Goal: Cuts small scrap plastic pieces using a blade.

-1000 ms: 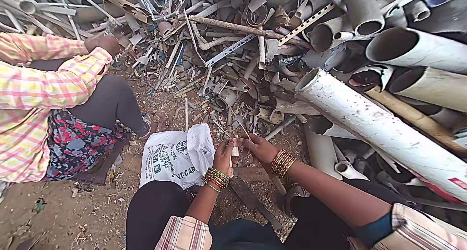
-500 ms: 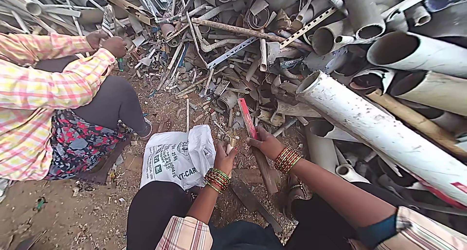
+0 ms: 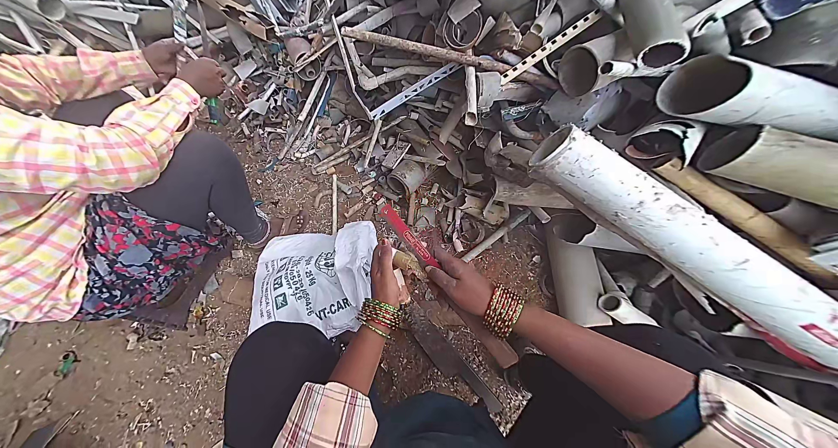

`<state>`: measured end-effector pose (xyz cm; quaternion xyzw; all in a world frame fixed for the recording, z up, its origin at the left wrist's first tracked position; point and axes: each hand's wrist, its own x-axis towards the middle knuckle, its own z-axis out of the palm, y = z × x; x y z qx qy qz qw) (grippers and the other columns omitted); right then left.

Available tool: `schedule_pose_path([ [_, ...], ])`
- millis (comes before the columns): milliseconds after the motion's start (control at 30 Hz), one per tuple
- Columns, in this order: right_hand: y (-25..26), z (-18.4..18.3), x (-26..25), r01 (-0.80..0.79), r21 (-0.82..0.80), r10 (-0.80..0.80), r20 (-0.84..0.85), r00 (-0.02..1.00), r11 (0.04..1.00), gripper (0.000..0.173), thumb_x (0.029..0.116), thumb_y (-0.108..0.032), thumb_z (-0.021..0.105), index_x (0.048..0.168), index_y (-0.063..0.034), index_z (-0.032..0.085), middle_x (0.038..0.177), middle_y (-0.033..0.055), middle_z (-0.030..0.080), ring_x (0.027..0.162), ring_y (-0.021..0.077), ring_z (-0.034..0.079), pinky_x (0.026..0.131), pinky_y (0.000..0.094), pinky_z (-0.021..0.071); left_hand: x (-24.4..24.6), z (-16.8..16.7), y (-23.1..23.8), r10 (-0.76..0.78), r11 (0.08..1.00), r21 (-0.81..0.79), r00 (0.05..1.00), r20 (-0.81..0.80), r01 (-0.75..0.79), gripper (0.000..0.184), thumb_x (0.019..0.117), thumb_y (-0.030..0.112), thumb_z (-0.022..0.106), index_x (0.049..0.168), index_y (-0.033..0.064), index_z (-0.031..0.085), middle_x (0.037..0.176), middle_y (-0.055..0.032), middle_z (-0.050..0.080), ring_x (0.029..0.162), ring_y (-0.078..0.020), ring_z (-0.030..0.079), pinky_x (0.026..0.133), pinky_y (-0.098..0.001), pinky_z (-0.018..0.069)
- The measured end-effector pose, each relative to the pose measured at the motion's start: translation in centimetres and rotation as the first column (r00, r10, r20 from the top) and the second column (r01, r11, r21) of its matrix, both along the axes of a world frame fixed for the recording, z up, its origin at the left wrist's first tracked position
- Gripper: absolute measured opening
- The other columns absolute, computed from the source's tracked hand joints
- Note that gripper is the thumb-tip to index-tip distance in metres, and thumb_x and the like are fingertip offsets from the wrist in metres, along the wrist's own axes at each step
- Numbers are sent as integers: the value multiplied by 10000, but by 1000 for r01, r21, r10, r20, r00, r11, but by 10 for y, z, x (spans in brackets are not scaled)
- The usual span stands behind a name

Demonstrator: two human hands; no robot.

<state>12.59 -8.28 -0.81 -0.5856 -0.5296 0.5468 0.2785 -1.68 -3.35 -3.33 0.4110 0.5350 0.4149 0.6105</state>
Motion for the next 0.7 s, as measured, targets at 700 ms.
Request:
schedule_pose_path([
  [700, -16, 1, -26, -15, 142, -20, 240, 971, 990, 331, 1070, -125, 381, 1308, 82, 483, 840, 168, 618, 680, 271, 654, 687, 439, 562, 3, -1, 6, 175, 968, -223, 943, 283, -113, 510, 1136, 357, 232, 1405, -3, 472, 1212, -154, 612, 1013, -169, 630, 877, -335, 523],
])
